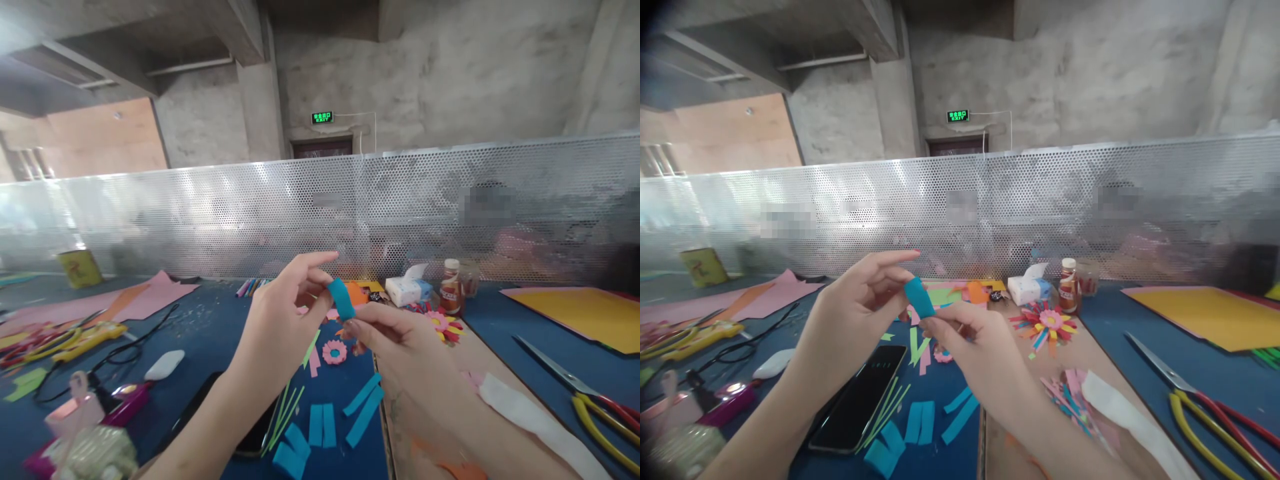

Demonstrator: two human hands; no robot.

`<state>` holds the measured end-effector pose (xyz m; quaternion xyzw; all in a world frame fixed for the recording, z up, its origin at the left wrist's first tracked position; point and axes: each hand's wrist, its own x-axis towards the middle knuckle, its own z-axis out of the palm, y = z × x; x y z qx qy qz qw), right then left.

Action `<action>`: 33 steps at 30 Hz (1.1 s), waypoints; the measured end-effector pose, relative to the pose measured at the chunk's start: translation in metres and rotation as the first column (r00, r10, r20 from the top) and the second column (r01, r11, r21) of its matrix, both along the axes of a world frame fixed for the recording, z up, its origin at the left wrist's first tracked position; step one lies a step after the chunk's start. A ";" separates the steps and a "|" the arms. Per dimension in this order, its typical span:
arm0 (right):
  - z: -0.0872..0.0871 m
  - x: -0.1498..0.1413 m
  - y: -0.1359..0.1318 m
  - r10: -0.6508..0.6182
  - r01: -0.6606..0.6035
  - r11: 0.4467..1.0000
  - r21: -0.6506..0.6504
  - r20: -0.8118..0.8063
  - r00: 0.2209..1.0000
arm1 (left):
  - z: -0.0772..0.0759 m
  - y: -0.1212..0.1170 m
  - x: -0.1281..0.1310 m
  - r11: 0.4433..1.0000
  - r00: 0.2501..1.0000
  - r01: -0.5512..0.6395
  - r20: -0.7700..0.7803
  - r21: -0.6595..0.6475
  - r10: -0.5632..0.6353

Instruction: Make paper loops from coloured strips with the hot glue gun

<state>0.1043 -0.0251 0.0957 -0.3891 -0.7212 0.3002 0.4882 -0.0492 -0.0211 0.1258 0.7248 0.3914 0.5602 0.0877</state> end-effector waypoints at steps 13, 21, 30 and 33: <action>0.000 0.001 -0.001 0.036 -0.043 0.997 -0.066 -0.096 0.995 | 0.003 -0.003 -0.003 0.999 0.999 -0.035 0.042 0.017 0.034; 0.001 -0.002 0.000 0.017 -0.023 0.998 -0.065 -0.098 0.995 | 0.001 -0.003 0.001 1.000 1.000 -0.021 0.004 0.001 0.021; 0.002 0.000 -0.003 0.013 -0.018 0.999 -0.051 -0.086 0.996 | 0.003 -0.003 -0.001 0.999 0.999 -0.033 0.017 0.020 0.032; 0.002 -0.001 -0.001 0.037 -0.045 0.997 -0.065 -0.114 0.993 | 0.002 -0.002 -0.001 0.999 0.999 -0.032 0.008 0.021 0.032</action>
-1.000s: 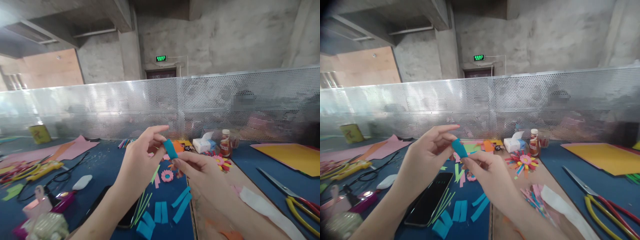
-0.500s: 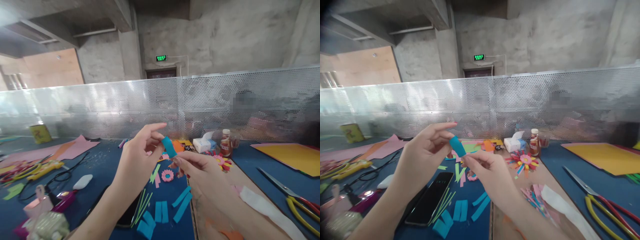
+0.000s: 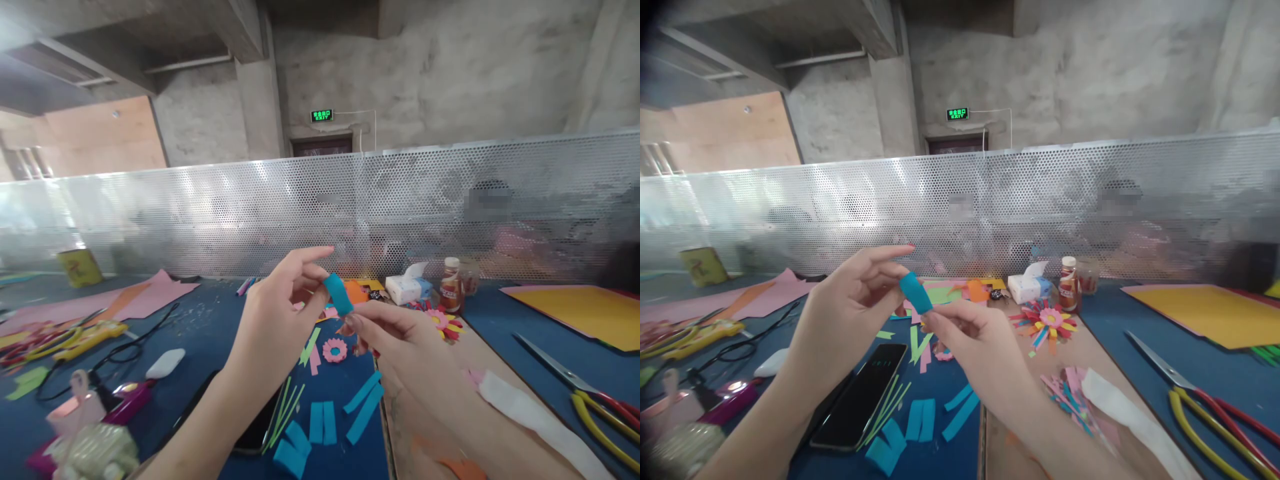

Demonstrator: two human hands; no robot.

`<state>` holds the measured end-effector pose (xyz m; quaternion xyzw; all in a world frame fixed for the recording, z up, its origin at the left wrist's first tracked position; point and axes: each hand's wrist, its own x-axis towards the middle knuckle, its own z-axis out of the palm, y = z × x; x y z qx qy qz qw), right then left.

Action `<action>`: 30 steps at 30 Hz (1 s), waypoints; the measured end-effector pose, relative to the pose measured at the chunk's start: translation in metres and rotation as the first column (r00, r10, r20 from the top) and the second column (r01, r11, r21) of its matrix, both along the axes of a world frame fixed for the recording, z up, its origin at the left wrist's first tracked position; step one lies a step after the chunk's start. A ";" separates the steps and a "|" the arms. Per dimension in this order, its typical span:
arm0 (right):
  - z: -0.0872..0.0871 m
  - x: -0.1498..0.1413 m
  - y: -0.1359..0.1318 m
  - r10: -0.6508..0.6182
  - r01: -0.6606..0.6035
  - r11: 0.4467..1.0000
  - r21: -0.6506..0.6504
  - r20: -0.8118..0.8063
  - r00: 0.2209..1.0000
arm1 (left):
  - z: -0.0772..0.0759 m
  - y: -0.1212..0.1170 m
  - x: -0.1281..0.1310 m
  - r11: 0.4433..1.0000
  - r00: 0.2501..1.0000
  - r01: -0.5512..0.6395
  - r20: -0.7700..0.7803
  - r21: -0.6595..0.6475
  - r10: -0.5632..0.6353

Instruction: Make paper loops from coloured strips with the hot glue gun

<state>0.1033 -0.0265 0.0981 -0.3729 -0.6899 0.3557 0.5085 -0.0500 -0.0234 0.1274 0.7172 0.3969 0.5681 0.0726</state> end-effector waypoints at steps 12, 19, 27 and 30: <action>-0.002 0.000 0.000 -0.023 0.022 0.998 -0.051 -0.012 1.000 | -0.004 0.000 0.003 0.999 0.999 0.047 0.005 -0.026 -0.047; -0.001 -0.001 -0.003 -0.021 0.021 1.000 0.006 0.030 0.999 | 0.000 0.000 -0.001 1.000 1.000 -0.001 0.002 -0.003 0.001; -0.001 -0.002 -0.002 -0.026 0.026 1.000 0.005 0.005 1.000 | -0.001 0.002 0.001 1.000 1.000 0.012 -0.002 -0.019 -0.012; 0.001 -0.001 -0.001 -0.047 0.047 0.999 -0.004 0.007 0.999 | -0.002 0.001 0.002 0.999 1.000 0.023 -0.011 -0.026 -0.024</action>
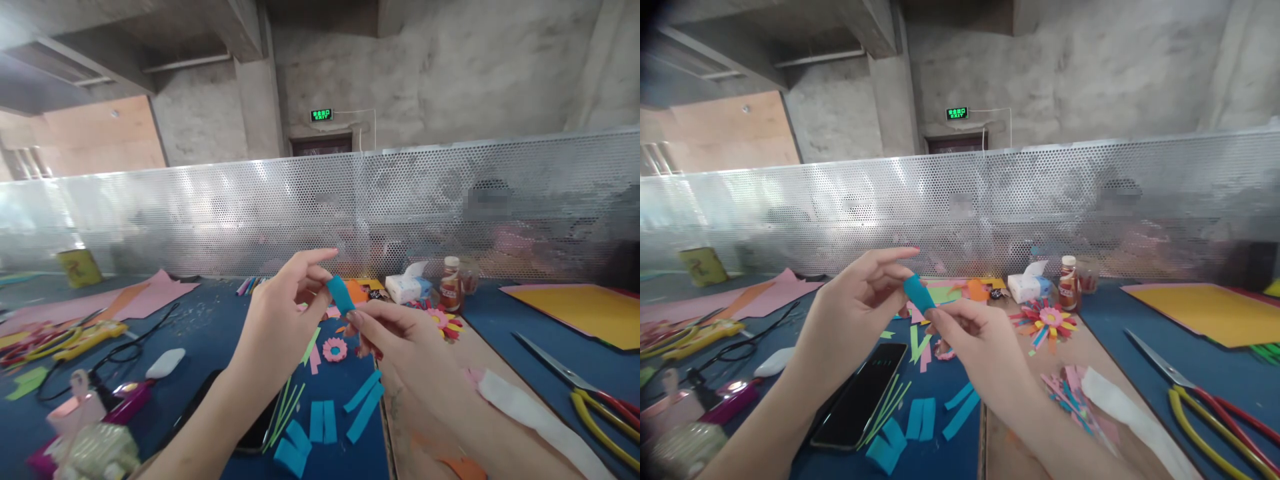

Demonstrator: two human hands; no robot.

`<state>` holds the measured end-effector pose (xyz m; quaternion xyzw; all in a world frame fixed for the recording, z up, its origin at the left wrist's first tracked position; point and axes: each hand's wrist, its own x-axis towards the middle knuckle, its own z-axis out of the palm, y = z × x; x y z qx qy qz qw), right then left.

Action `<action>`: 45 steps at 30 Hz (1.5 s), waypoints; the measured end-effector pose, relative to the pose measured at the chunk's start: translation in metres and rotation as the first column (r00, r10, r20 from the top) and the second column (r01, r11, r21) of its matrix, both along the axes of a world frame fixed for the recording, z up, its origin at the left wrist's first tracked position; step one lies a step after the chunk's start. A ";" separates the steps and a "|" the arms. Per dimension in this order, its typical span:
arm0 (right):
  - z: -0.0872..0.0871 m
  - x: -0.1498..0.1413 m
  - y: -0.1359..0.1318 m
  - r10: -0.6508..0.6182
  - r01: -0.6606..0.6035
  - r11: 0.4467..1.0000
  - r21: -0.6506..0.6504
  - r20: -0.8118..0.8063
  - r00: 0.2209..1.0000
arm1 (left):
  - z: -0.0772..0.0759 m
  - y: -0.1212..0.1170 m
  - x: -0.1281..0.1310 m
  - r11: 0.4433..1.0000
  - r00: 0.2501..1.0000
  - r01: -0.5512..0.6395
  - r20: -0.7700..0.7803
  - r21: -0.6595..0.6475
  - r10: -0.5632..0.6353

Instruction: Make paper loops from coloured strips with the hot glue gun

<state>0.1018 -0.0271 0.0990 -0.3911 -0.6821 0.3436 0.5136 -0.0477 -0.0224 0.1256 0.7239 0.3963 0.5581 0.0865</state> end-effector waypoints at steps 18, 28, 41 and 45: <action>0.001 0.001 -0.008 -0.103 0.081 0.982 0.169 0.123 0.987 | 0.003 -0.003 -0.001 1.000 1.000 0.009 0.015 0.022 -0.009; -0.002 0.000 -0.011 -0.164 0.116 0.960 0.253 0.176 0.971 | 0.003 -0.005 -0.002 0.999 0.999 0.009 0.031 0.032 -0.009; -0.003 0.002 -0.008 -0.178 0.122 0.945 0.304 0.166 0.970 | 0.005 -0.007 -0.007 0.993 0.996 -0.067 0.069 0.094 0.061; -0.002 0.001 -0.010 -0.167 0.117 0.946 0.302 0.145 0.975 | 0.003 -0.008 -0.004 0.991 0.998 -0.066 0.031 0.113 0.063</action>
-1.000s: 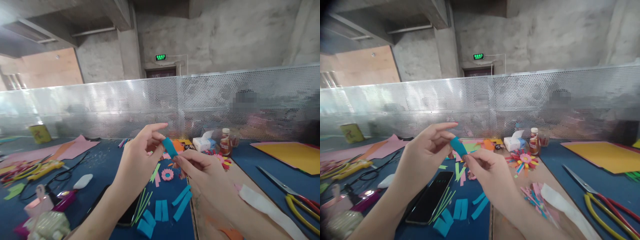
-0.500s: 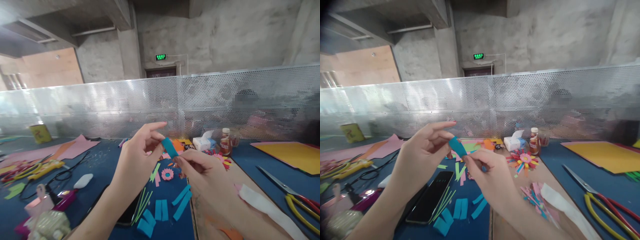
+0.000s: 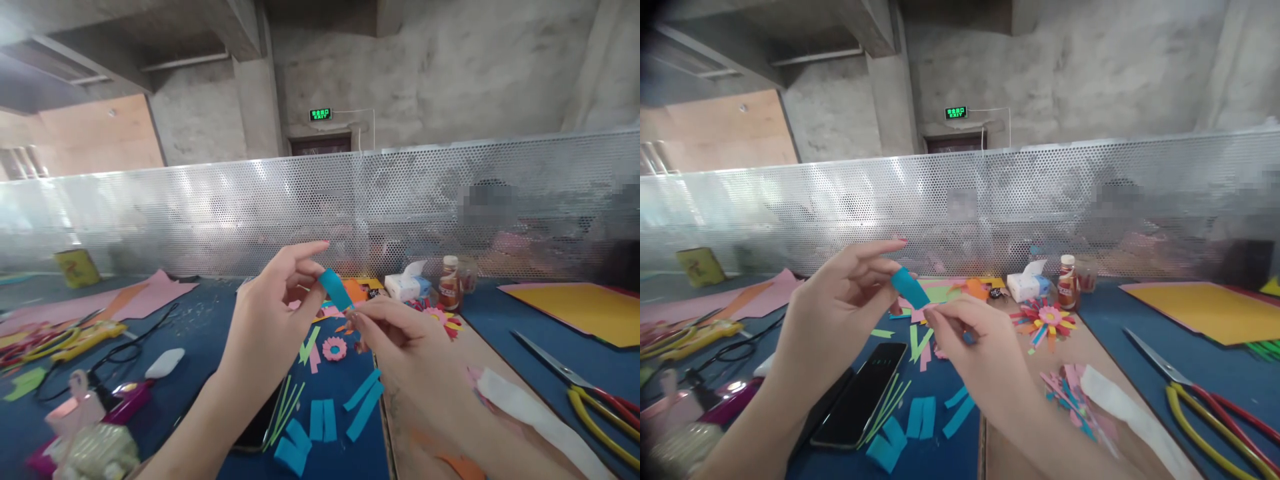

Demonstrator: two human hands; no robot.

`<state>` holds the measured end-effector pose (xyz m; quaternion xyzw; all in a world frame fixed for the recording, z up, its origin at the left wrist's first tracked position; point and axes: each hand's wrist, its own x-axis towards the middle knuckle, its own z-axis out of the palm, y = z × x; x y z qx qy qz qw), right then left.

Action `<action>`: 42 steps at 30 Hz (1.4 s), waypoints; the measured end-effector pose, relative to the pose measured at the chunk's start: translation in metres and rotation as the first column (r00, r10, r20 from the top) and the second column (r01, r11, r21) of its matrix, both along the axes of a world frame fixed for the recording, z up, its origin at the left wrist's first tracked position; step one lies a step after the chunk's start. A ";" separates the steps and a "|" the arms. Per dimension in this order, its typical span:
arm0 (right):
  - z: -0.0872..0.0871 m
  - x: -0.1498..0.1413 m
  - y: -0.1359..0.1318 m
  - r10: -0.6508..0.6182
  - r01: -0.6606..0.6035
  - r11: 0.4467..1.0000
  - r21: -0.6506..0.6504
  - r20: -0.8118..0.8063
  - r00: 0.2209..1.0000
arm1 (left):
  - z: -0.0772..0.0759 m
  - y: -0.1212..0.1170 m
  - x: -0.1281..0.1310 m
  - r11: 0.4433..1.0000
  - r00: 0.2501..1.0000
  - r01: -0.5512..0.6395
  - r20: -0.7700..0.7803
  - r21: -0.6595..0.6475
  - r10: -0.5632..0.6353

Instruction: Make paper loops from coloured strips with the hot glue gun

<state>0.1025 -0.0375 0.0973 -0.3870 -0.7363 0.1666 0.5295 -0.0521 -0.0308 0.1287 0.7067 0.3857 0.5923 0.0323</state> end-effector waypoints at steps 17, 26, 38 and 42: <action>0.003 -0.002 0.001 0.149 -0.196 0.961 -0.195 -0.232 0.961 | -0.003 0.003 0.008 0.998 1.000 0.016 -0.024 -0.060 -0.017; -0.007 -0.005 0.004 0.244 -0.298 0.942 -0.152 -0.296 0.924 | 0.006 -0.006 -0.001 0.999 0.997 -0.036 0.061 -0.015 0.037; 0.001 0.053 0.001 0.355 -0.228 0.846 -0.482 0.190 0.915 | 0.008 -0.008 -0.002 0.998 0.999 0.007 0.047 -0.060 -0.004; -0.043 0.088 0.000 0.076 0.007 0.976 -0.218 0.368 0.927 | 0.002 -0.007 0.001 0.999 0.999 0.032 0.020 -0.033 -0.031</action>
